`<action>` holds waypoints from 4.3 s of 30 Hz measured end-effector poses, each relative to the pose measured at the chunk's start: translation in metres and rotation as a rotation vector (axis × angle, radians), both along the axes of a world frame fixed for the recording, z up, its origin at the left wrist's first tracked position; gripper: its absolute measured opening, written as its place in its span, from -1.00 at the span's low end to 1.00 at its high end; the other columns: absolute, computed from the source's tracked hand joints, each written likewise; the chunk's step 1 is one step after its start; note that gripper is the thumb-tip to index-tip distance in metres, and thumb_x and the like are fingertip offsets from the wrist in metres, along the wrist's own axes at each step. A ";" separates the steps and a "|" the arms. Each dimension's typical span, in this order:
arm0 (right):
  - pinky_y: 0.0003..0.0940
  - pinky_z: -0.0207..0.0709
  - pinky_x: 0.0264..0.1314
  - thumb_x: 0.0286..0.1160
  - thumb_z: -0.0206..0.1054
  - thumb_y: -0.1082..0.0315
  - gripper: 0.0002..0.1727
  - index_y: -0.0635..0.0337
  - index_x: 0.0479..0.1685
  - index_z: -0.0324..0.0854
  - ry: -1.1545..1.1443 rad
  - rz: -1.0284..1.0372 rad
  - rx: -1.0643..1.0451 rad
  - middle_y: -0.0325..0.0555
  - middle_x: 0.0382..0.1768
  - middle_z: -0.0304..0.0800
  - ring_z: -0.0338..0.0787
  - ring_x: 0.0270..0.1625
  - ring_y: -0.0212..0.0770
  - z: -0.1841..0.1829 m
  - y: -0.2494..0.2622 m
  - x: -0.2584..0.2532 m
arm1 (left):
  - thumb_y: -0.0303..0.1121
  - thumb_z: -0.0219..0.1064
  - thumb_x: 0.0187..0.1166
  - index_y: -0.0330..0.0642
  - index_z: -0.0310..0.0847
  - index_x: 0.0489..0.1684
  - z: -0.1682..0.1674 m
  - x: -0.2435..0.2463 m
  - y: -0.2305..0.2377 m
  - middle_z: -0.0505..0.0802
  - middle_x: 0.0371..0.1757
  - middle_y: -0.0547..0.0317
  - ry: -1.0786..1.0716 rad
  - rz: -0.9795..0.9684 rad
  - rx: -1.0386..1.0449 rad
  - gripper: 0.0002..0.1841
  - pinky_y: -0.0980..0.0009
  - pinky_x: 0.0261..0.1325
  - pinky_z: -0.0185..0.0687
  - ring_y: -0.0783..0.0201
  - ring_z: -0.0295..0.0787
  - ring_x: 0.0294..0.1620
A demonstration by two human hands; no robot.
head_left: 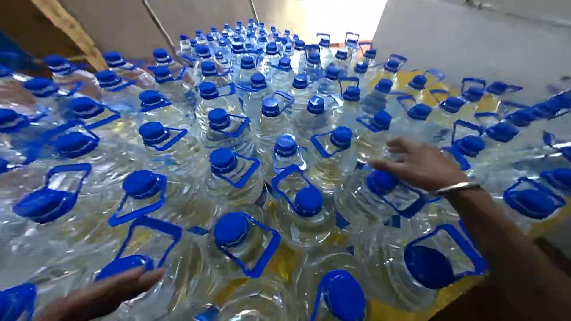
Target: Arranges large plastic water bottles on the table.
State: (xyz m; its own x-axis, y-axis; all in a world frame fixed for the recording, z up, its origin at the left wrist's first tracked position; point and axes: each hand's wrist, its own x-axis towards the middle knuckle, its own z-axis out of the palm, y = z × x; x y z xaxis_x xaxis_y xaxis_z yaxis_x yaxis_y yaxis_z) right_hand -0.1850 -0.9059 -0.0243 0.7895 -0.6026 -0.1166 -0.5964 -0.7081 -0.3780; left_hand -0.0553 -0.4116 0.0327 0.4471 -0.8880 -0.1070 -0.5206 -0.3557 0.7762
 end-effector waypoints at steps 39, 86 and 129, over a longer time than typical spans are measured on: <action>-0.04 0.69 0.32 0.53 0.37 -0.25 -0.14 -0.04 0.75 0.26 0.049 0.580 0.645 -0.10 0.34 0.72 0.79 0.25 -0.22 -0.012 -0.062 -0.042 | 0.13 0.56 0.34 -0.20 0.65 0.33 0.015 0.008 -0.309 0.85 0.13 -0.11 -0.608 -0.057 0.622 -0.31 -0.20 0.26 0.63 -0.11 0.79 0.24; 0.39 0.60 0.13 0.30 0.65 -0.03 -0.29 0.07 0.45 0.61 0.070 0.148 0.084 0.25 0.12 0.79 0.80 0.07 0.25 -0.048 -0.137 -0.033 | 0.28 0.72 -0.01 0.08 0.54 0.46 -0.125 -0.043 -0.369 0.88 0.05 -0.04 -0.108 -0.010 0.146 -0.07 -0.33 0.10 0.64 -0.14 0.84 0.08; 0.27 0.58 -0.20 0.34 0.58 0.24 -0.79 0.22 -0.27 0.81 -0.477 0.491 0.511 0.14 -0.35 0.81 0.80 -0.23 0.17 -0.066 -0.164 -0.057 | -0.15 0.82 -0.15 -0.01 0.51 0.53 -0.122 -0.078 -0.392 0.78 0.34 0.17 0.046 0.330 0.109 -0.02 0.25 0.31 0.70 0.30 0.76 0.23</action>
State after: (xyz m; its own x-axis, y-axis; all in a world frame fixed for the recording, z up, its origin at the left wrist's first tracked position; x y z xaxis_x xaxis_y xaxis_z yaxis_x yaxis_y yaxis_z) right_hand -0.2421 -1.0701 -0.0907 0.9810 -0.1436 0.1305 0.0377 -0.5187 -0.8542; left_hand -0.1331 -0.8040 -0.0894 0.7004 -0.6790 -0.2202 -0.3290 -0.5808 0.7446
